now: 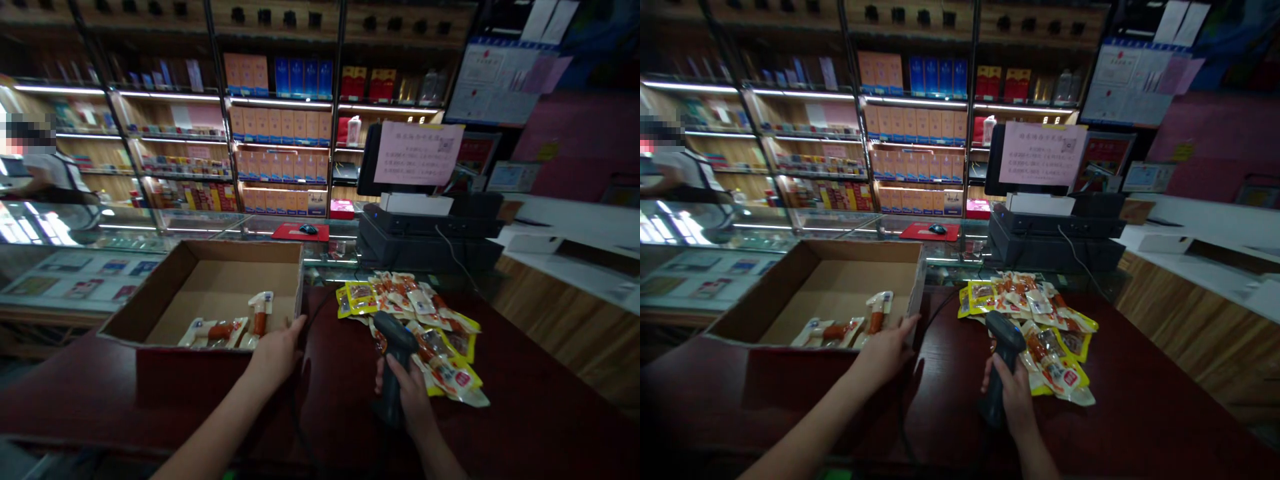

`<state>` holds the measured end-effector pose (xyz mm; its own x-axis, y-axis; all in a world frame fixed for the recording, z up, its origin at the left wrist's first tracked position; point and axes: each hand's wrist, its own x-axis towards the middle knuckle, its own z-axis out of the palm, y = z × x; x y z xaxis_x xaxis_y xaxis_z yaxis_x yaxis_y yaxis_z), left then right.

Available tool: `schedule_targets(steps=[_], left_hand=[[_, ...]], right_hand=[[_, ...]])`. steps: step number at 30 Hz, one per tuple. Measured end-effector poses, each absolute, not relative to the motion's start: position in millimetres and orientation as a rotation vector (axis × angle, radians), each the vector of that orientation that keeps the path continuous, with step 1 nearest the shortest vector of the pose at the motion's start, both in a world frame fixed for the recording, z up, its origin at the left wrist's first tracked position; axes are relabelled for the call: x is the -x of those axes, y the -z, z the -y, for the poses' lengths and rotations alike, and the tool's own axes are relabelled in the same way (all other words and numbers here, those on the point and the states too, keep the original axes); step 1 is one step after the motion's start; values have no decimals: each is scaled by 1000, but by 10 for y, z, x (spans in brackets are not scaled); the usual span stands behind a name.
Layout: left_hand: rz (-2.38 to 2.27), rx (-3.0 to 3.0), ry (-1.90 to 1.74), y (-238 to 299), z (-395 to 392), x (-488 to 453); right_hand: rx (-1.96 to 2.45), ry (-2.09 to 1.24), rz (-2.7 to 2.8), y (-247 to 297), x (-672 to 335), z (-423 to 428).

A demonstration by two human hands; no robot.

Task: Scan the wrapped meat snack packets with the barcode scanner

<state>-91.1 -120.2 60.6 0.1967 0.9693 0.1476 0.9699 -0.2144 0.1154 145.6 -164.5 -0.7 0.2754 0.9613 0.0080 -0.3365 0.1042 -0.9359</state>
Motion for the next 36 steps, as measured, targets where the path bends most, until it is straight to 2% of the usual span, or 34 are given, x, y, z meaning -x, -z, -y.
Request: schedule_targets(steps=[2, 5, 21, 36], left_hand=[[1991, 2482, 63, -623, 1290, 969], [1952, 2487, -39, -646, 1388, 954], [1962, 2376, 103, -562, 1093, 805], [1789, 2590, 21, -634, 1000, 1026]], right_hand=[[1018, -1122, 783, 19, -1459, 1637], [1018, -1129, 789, 22, -1449, 1626], [1004, -1146, 792, 59, -1416, 1612], [1019, -1101, 841, 11, -1440, 1631]])
